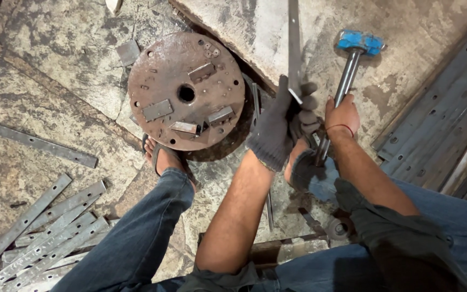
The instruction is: The person sits on the floor and repeatedly hammers metal strips with a blue-headed hammer. They hold each strip with a gloved left hand and strike it with the right hand, then set the strip aside and pick up another.
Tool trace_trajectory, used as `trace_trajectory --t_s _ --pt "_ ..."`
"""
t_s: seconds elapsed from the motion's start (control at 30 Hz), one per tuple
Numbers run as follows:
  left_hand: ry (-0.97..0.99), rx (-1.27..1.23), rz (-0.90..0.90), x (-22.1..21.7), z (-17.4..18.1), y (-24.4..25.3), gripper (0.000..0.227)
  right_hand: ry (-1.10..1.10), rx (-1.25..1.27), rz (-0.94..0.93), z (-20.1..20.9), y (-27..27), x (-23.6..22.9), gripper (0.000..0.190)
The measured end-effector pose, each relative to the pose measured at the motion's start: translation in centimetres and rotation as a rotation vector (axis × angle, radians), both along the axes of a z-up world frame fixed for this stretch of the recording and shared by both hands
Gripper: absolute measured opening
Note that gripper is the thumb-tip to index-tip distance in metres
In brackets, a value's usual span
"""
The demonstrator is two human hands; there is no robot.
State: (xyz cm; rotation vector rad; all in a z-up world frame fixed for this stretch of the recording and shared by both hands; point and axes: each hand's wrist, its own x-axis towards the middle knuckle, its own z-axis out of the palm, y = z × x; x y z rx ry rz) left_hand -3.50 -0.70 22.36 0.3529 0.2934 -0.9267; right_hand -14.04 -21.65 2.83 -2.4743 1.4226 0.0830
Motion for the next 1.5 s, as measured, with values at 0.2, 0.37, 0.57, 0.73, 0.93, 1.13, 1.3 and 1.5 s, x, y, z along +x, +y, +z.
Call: trace_trajectory --t_s 0.2,0.37,0.57,0.73,0.93,1.13,1.3,1.5 --pt "0.016 0.03 -0.119 -1.0 -1.7 -0.4 0.032 -0.001 0.021 -0.007 0.9 0.3 0.2 0.047" --pt "0.056 0.2 -0.23 -1.0 -0.1 -1.0 0.03 -0.003 0.044 -0.018 0.8 0.1 0.3 0.046" --pt "0.098 -0.043 -0.202 -1.4 -2.6 -1.2 0.034 -0.025 0.05 -0.019 0.7 0.2 0.2 0.046" --pt "0.156 -0.2 -0.21 -1.6 -3.8 -1.2 0.039 -0.021 0.065 -0.026 0.3 -0.1 0.1 0.044" --pt "0.153 -0.209 -0.218 -1.9 -4.7 -1.2 0.047 -0.011 0.015 -0.009 -0.6 -0.3 -0.1 0.048" --pt "0.199 -0.269 -0.226 -2.2 -6.5 -1.0 0.05 -0.01 -0.014 -0.011 -1.2 -0.5 -0.3 0.049" --pt "-0.046 0.012 -0.256 -0.8 -3.6 0.8 0.072 -0.042 -0.012 -0.001 -1.1 -0.5 -0.3 0.046" --pt "-0.179 0.598 -0.512 -1.1 -10.6 1.9 0.054 -0.342 0.088 -0.406 -1.3 -0.1 0.7 0.033"
